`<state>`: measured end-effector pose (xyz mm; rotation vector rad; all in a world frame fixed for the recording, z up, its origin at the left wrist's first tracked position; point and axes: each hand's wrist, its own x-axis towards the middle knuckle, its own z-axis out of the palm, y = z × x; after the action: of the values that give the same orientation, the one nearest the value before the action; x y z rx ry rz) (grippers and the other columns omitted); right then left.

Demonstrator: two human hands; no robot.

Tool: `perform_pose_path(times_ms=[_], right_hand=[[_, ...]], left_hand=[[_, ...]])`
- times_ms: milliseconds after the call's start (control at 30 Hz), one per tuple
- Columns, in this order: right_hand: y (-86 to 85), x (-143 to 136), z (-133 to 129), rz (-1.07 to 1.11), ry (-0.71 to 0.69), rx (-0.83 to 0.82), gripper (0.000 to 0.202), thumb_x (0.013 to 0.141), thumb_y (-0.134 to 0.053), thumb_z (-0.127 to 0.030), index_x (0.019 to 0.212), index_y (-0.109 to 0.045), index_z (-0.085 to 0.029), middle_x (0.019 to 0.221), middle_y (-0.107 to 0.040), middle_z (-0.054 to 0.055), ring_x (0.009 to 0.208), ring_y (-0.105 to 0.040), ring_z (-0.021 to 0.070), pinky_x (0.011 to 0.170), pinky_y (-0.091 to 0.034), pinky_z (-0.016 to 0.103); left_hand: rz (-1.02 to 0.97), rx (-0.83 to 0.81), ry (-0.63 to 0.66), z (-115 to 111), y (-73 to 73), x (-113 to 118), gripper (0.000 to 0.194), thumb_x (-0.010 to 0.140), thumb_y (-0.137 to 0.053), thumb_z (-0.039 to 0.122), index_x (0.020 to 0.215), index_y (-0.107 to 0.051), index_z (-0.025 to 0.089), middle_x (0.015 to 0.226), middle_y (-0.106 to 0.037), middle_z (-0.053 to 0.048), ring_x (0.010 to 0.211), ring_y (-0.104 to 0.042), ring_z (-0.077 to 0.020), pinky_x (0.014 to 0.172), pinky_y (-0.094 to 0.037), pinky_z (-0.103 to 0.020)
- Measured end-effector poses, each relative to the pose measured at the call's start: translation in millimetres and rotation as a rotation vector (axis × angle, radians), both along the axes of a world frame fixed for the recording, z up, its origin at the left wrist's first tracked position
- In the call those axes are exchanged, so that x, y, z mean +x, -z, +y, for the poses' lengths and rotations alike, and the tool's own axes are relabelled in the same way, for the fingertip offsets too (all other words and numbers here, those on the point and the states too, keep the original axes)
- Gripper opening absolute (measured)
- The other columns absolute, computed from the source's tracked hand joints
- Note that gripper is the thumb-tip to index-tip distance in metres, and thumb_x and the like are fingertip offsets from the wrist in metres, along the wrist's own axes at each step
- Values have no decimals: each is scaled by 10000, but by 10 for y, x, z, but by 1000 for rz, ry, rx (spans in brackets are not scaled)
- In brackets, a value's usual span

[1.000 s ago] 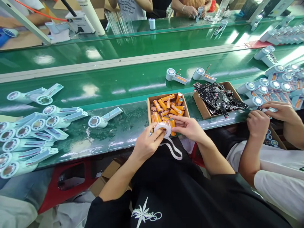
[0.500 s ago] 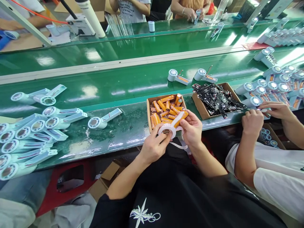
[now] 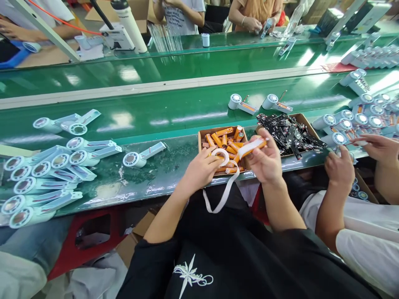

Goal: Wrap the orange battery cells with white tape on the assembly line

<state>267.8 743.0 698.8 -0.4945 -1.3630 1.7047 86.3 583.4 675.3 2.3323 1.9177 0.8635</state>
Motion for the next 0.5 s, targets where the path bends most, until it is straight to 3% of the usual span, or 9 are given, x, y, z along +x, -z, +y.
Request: perform_pose_path(times_ms=[67, 133, 200, 300, 400, 500], right_hand=[[76, -11, -130, 17, -85, -58, 455, 808, -860, -370, 1180, -598, -377, 1181, -731, -8, 1072, -750, 229, 909, -667, 442], [149, 28, -197, 54, -83, -96, 410, 797, -877, -331, 1038, -546, -339, 1133, -741, -30, 1029, -764, 211, 850, -681, 414], [211, 127, -181, 74, -68, -135, 440, 784, -890, -291, 944, -480, -303, 1124, -744, -42, 992, -772, 192, 785, -686, 360], [282, 332, -81, 78, -95, -202, 462, 794, -884, -263, 866, -428, -265, 1143, -757, -36, 908, -782, 168, 709, -672, 294], [321, 477, -13, 62, -132, -231, 431, 798, -882, -251, 953, -484, -304, 1115, -764, -31, 853, -782, 167, 659, -653, 270], [347, 476, -23, 20, -154, -191, 549, 765, -906, -252, 1154, -538, -372, 1049, -750, -23, 889, -772, 182, 714, -655, 299]], left_hand=[[-33, 19, 11, 60, 60, -126, 269, 983, -641, 192, 1245, -703, 178, 1226, -745, -97, 1473, -471, -341, 1197, -445, -604], [-101, 110, -42, -46, 119, -191, 267, 991, -650, 245, 1245, -704, 182, 1247, -743, -90, 1422, -529, -311, 1163, -494, -542], [-133, 218, -223, -296, 183, -292, 230, 998, -639, 258, 1205, -722, 201, 1192, -758, -76, 1312, -616, -273, 1111, -534, -485], [-14, 264, -643, -784, 271, -662, 194, 987, -638, 283, 1130, -753, 220, 1129, -767, -87, 1230, -647, -284, 1103, -508, -494], [186, 121, -908, -1189, 331, -1187, 252, 947, -680, 349, 1150, -759, 221, 1291, -724, -113, 1361, -524, -391, 1162, -384, -625], [284, -9, -896, -1388, 377, -1573, 315, 939, -672, 389, 1207, -737, 236, 1409, -669, -83, 1411, -459, -439, 1154, -365, -685]])
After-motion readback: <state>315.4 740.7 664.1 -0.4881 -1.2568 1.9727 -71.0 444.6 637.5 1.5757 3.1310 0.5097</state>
